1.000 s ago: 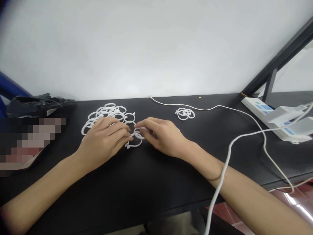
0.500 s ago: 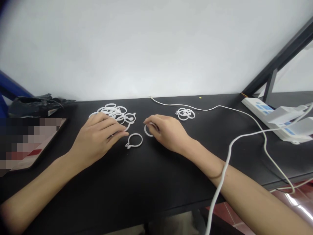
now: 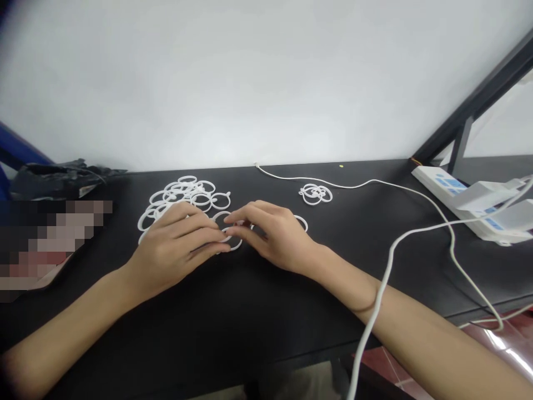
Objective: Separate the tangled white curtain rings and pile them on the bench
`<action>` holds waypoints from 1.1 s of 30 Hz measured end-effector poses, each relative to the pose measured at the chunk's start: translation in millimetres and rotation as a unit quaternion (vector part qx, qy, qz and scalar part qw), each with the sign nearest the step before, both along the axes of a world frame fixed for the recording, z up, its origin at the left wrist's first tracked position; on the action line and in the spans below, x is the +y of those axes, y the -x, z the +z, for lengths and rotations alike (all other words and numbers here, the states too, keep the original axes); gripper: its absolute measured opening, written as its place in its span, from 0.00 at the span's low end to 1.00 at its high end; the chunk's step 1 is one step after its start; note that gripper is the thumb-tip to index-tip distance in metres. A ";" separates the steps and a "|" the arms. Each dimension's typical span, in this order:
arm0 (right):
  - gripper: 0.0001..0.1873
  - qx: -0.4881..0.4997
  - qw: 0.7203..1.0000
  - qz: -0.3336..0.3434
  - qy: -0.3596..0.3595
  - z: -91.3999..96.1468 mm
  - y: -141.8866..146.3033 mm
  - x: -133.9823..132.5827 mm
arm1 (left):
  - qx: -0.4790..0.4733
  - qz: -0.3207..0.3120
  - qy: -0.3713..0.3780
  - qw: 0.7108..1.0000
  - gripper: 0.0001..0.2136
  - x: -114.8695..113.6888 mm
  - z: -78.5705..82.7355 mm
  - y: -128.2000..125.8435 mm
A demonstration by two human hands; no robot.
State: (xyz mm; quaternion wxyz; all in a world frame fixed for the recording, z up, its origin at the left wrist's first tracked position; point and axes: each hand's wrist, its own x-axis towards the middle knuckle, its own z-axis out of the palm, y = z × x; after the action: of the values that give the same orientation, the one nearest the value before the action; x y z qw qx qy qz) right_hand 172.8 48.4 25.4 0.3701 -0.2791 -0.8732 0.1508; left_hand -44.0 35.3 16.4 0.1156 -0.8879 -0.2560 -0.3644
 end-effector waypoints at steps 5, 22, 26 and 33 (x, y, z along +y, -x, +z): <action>0.06 0.010 1.000 0.013 -0.020 -2.0 -0.3 1.5 | -0.037 0.059 0.005 0.998 0.13 -1.9 -0.8 -1.3; 0.05 0.027 0.998 -0.046 0.019 -3.0 2.4 -2.4 | -0.026 0.037 0.039 0.998 0.17 0.0 -2.3 0.5; 0.06 0.019 0.999 -0.030 0.010 -2.1 1.9 -2.6 | -0.033 0.035 0.033 0.998 0.17 0.5 -2.4 -0.6; 0.06 0.022 1.000 0.006 0.003 -2.8 1.3 0.2 | -0.030 0.033 0.030 0.999 0.18 0.8 -3.5 -1.5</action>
State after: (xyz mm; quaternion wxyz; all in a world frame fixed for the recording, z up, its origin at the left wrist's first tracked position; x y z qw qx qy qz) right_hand 171.5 48.6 22.5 0.3871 -0.2711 -0.8663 0.1615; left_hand -42.5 36.1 12.8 0.0927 -0.8705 -0.2997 -0.3792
